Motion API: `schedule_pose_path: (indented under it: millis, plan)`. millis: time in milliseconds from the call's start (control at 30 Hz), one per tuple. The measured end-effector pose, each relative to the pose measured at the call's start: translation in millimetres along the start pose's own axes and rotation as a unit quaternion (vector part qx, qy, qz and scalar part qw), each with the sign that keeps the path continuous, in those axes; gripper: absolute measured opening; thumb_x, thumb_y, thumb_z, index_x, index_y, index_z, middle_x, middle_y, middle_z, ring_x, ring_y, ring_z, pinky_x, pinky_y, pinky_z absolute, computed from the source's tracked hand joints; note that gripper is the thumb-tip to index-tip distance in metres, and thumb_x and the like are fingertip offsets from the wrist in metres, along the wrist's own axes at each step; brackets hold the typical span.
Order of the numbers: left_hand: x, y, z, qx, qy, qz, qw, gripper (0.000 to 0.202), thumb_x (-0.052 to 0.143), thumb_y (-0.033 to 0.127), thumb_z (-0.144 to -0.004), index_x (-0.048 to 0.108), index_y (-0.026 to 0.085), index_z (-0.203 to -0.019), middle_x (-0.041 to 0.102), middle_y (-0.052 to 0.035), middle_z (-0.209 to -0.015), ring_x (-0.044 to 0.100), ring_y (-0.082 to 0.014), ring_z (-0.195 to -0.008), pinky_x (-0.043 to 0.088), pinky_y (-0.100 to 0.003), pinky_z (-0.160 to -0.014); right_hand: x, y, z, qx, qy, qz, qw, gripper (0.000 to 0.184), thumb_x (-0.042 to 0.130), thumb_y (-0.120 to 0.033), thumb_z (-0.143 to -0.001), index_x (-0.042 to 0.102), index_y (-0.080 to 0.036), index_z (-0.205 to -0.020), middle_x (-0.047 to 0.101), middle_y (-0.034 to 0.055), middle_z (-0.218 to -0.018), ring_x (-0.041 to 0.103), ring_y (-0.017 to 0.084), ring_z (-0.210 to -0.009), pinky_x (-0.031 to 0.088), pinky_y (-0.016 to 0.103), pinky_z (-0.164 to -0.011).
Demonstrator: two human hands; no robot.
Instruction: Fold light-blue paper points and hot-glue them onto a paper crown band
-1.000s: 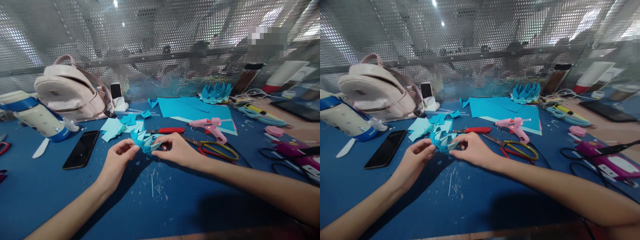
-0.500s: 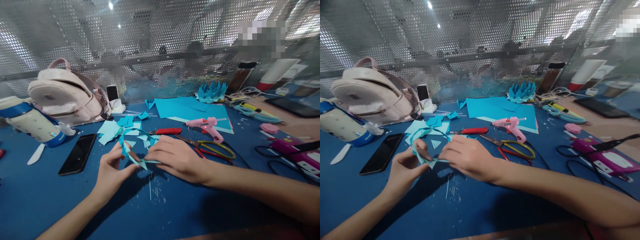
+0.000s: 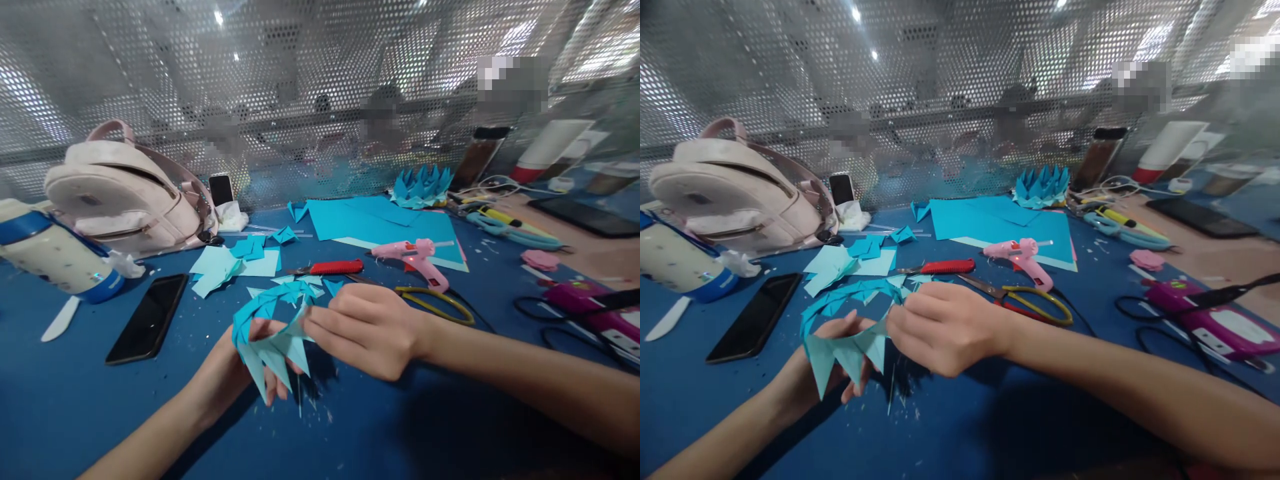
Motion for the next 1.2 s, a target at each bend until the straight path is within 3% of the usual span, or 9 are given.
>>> schedule_pose_path:
  millis: [133,267,333,433,600,733,933,1100,1200]
  plan:
    - [3.7,3.6,5.0,-0.003,-0.031,0.014,0.999,0.058,0.063,0.068,-0.076,0.075,0.012,-0.088,0.073,-0.0130,-0.070,0.068,-0.0208,-0.052,0.050,-0.025,-0.045,3.5,-0.1,3.1,-0.030,0.003,-0.007,1.000,0.018,0.056,-0.014,-0.092,0.072,-0.017,-0.085,0.074,0.0059,-0.091,0.061,0.014,-0.071,0.052,0.028,-0.056]
    - [-2.1,-2.0,2.4,-0.030,-0.008,-0.029,0.999,0.048,0.068,0.059,-0.078,0.075,0.012,-0.085,0.072,-0.0118,-0.064,0.064,-0.0168,-0.047,0.051,-0.024,-0.047,8.0,-1.7,5.1,-0.047,0.014,-0.020,0.999,0.014,0.061,-0.013,-0.089,0.073,-0.016,-0.081,0.074,0.0054,-0.088,0.058,0.013,-0.070,0.049,0.027,-0.054]
    - [-3.0,-6.9,0.1,-0.046,-0.031,-0.041,0.998,0.047,0.073,0.058,-0.074,0.076,0.011,-0.077,0.071,-0.0111,-0.059,0.062,-0.0161,-0.044,0.048,-0.022,-0.042,9.8,-3.7,5.7,-0.055,0.029,-0.025,0.998,0.010,0.067,-0.015,-0.085,0.073,-0.016,-0.078,0.073,0.0050,-0.086,0.057,0.013,-0.069,0.046,0.027,-0.052]
    - [-4.0,-9.3,-0.3,-0.059,-0.013,-0.037,0.997,0.043,0.074,0.053,-0.076,0.076,0.011,-0.087,0.075,-0.0144,-0.075,0.069,-0.0212,-0.057,0.052,-0.024,-0.046,11.8,-6.8,5.1,-0.064,0.034,-0.033,0.997,0.010,0.069,-0.018,-0.084,0.074,-0.016,-0.076,0.072,0.0047,-0.084,0.056,0.013,-0.069,0.044,0.028,-0.049]
    - [1.2,-4.4,4.4,-0.068,0.010,-0.056,0.996,0.037,0.077,0.046,-0.077,0.077,0.009,-0.085,0.073,-0.0140,-0.069,0.067,-0.0178,-0.056,0.052,-0.021,-0.048,11.4,-9.7,2.0,-0.076,0.023,-0.047,0.996,0.014,0.066,-0.019,-0.087,0.075,-0.013,-0.078,0.072,0.0049,-0.082,0.058,0.013,-0.068,0.045,0.028,-0.049]
    - [0.1,-6.0,3.8,-0.071,0.002,-0.065,0.995,0.039,0.078,0.048,-0.074,0.077,0.010,-0.085,0.073,-0.0135,-0.071,0.069,-0.0209,-0.062,0.054,-0.024,-0.053,10.8,-11.0,0.3,-0.080,0.019,-0.049,0.995,0.017,0.066,-0.022,-0.088,0.075,-0.016,-0.075,0.072,0.0041,-0.083,0.058,0.013,-0.068,0.044,0.028,-0.049]
    - [-1.5,-4.3,6.5,-0.056,0.017,-0.016,0.998,0.048,0.072,0.058,-0.074,0.075,0.013,-0.089,0.075,-0.0138,-0.075,0.070,-0.0233,-0.063,0.055,-0.027,-0.053,10.7,-11.6,0.0,-0.084,0.029,-0.038,0.995,0.015,0.069,-0.018,-0.086,0.072,-0.016,-0.071,0.072,0.0030,-0.085,0.057,0.011,-0.068,0.042,0.027,-0.049]
    - [-1.4,-3.3,6.8,-0.063,0.008,-0.040,0.997,0.043,0.061,0.051,-0.087,0.074,0.011,-0.088,0.075,-0.0156,-0.077,0.070,-0.0218,-0.063,0.054,-0.026,-0.055,11.5,-11.6,1.2,-0.087,0.036,-0.039,0.995,0.014,0.070,-0.019,-0.085,0.071,-0.014,-0.072,0.071,0.0038,-0.083,0.058,0.012,-0.067,0.041,0.027,-0.048]
    - [-0.3,-2.2,5.6,-0.057,0.002,-0.032,0.998,0.041,0.063,0.051,-0.086,0.075,0.011,-0.090,0.076,-0.0147,-0.078,0.071,-0.0220,-0.064,0.055,-0.026,-0.055,12.3,-12.2,1.5,-0.088,0.028,-0.043,0.995,0.016,0.068,-0.020,-0.087,0.071,-0.014,-0.073,0.072,0.0046,-0.086,0.058,0.012,-0.068,0.041,0.028,-0.049]
Point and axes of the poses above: each hand's wrist, its own z-axis away from the middle knuckle, its own x-axis out of the palm, y = z × x, the point moved 4 cm from there along -z, towards the middle knuckle
